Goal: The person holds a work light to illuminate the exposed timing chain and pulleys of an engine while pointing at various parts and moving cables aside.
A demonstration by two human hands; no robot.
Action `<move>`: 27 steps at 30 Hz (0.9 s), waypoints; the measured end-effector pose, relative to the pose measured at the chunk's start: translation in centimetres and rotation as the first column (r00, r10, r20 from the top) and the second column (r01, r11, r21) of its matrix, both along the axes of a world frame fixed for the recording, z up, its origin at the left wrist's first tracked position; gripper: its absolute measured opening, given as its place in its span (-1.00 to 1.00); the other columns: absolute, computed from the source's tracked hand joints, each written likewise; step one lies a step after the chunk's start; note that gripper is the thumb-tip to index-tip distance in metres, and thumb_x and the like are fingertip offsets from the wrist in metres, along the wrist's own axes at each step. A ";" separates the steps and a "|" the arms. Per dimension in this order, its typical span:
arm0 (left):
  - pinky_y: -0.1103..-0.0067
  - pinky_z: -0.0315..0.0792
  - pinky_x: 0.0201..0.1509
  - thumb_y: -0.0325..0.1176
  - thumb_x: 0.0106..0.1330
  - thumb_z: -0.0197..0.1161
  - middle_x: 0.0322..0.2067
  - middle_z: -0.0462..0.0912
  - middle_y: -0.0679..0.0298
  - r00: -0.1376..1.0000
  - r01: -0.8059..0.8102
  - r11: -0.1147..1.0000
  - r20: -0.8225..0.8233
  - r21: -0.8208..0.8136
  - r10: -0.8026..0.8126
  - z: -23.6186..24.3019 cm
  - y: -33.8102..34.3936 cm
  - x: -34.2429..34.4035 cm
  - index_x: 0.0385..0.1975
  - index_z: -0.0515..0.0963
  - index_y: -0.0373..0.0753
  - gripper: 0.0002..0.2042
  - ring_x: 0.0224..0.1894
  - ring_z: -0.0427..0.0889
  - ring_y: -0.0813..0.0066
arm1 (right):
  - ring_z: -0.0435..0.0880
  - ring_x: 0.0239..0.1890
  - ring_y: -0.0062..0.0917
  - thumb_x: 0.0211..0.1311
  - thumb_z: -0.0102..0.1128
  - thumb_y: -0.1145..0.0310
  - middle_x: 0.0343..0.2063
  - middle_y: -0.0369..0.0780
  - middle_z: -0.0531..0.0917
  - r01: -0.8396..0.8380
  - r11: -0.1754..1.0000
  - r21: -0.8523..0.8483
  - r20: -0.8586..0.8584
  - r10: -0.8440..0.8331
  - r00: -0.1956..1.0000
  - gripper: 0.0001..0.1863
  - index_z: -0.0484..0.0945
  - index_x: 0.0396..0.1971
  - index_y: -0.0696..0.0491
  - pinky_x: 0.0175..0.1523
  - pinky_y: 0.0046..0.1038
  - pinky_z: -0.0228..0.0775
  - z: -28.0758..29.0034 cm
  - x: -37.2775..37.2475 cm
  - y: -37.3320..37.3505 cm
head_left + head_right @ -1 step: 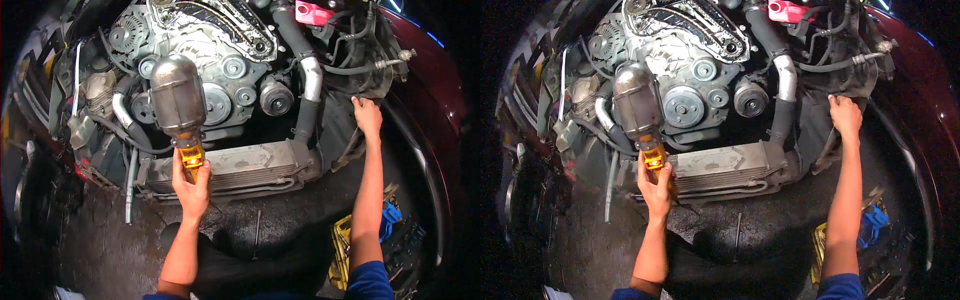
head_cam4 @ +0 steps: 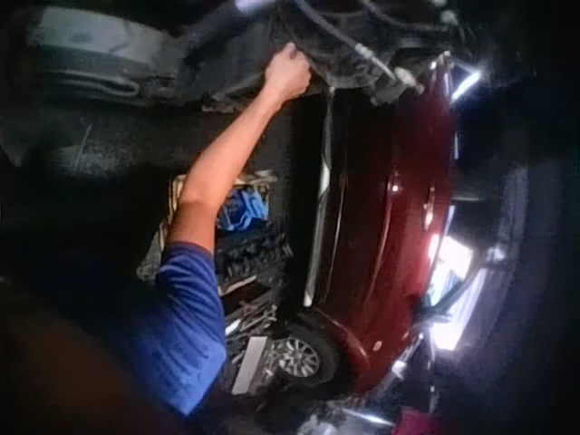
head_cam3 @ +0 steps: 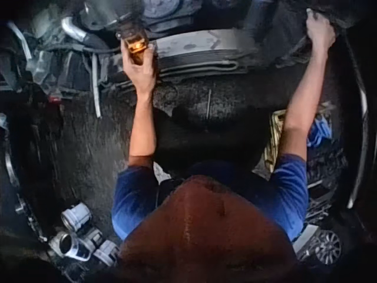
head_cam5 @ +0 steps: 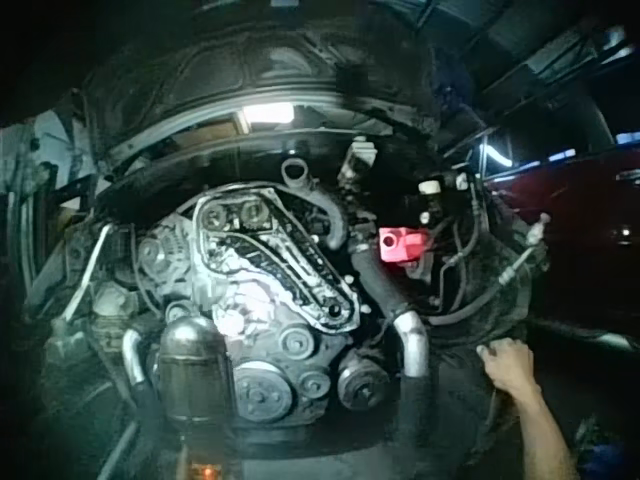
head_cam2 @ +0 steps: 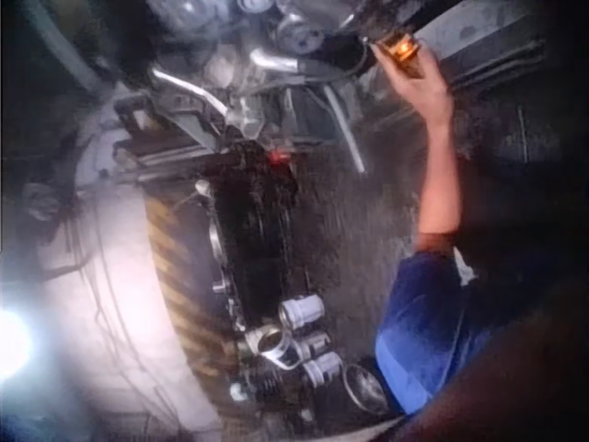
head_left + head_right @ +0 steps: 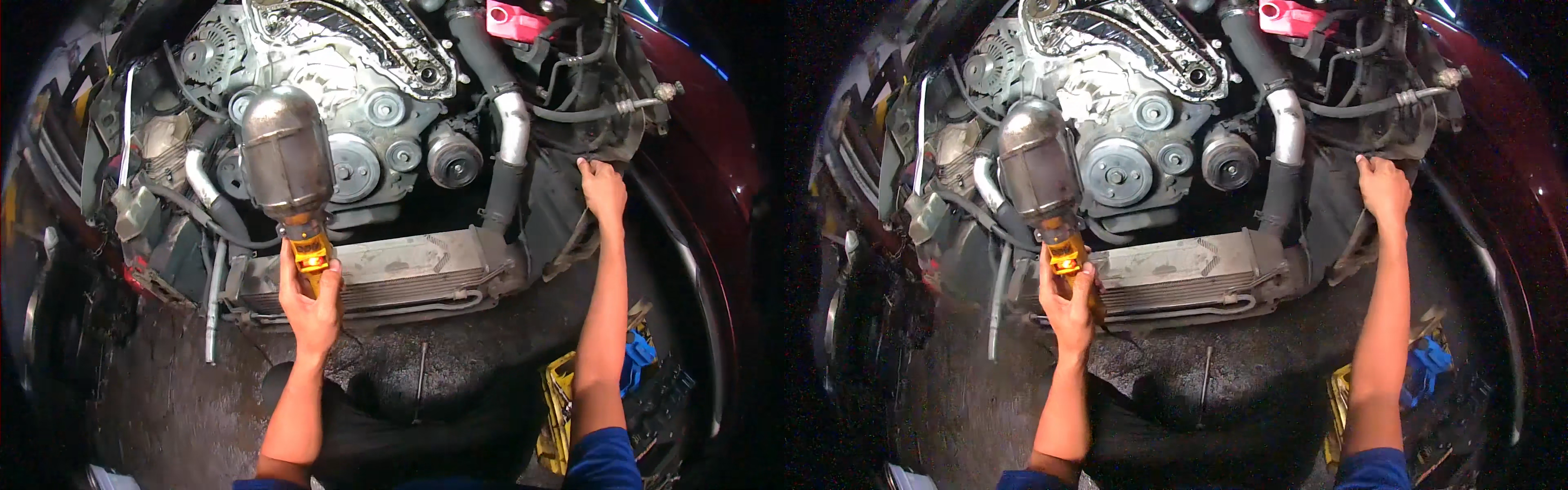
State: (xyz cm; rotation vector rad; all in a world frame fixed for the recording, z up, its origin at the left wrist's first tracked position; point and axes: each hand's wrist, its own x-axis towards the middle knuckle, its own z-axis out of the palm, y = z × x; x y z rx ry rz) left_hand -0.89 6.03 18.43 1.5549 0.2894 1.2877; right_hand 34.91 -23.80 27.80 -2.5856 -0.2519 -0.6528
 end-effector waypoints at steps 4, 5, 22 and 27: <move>0.62 0.52 -0.20 -0.50 0.39 0.30 -0.07 0.59 0.20 1.000 -0.024 0.998 -0.003 -0.056 0.024 1.5 0.2 -1.4 0.48 0.13 -0.45 -0.30 -0.23 0.58 0.58 | 0.68 -0.04 0.08 0.45 0.02 -0.14 -0.19 0.06 0.74 -0.004 1.000 -0.023 0.012 0.004 1.000 -0.47 0.71 -0.22 0.06 0.07 -0.02 0.48 -0.4 0.6 -0.3; 0.62 0.53 -0.23 -0.50 0.39 0.30 -0.08 0.60 0.20 1.000 -0.029 0.997 0.007 -0.067 0.029 1.7 0.3 -1.8 0.48 0.14 -0.42 -0.31 -0.25 0.58 0.58 | 0.68 -0.03 0.08 0.45 0.02 -0.14 -0.19 0.06 0.74 0.010 1.000 -0.027 0.019 -0.009 1.000 -0.46 0.71 -0.22 0.06 0.07 -0.02 0.48 -0.4 0.5 -0.1; 0.62 0.48 0.00 -0.40 0.33 0.48 -0.08 0.58 0.27 0.972 -0.209 0.965 -0.146 -0.160 0.187 0.5 -0.2 -7.7 0.20 0.39 -0.39 -0.48 -0.10 0.55 0.61 | 0.62 0.11 0.05 0.46 -0.01 -0.19 -0.01 0.02 0.71 0.021 0.993 -0.119 0.084 -0.012 0.996 -0.44 0.70 0.03 -0.04 0.17 -0.07 0.43 -1.5 3.6 -1.2; 0.63 0.47 -0.06 -0.40 0.35 0.46 -0.14 0.59 0.32 0.985 -0.173 0.969 -0.051 -0.178 0.167 0.5 1.8 -6.9 0.09 0.43 -0.35 -0.58 -0.15 0.54 0.66 | 0.63 0.16 0.00 0.42 0.01 -0.23 0.06 0.00 0.71 0.065 0.992 -0.106 0.048 -0.060 0.997 -0.39 0.65 0.18 -0.11 0.24 -0.12 0.42 -1.5 4.7 -1.9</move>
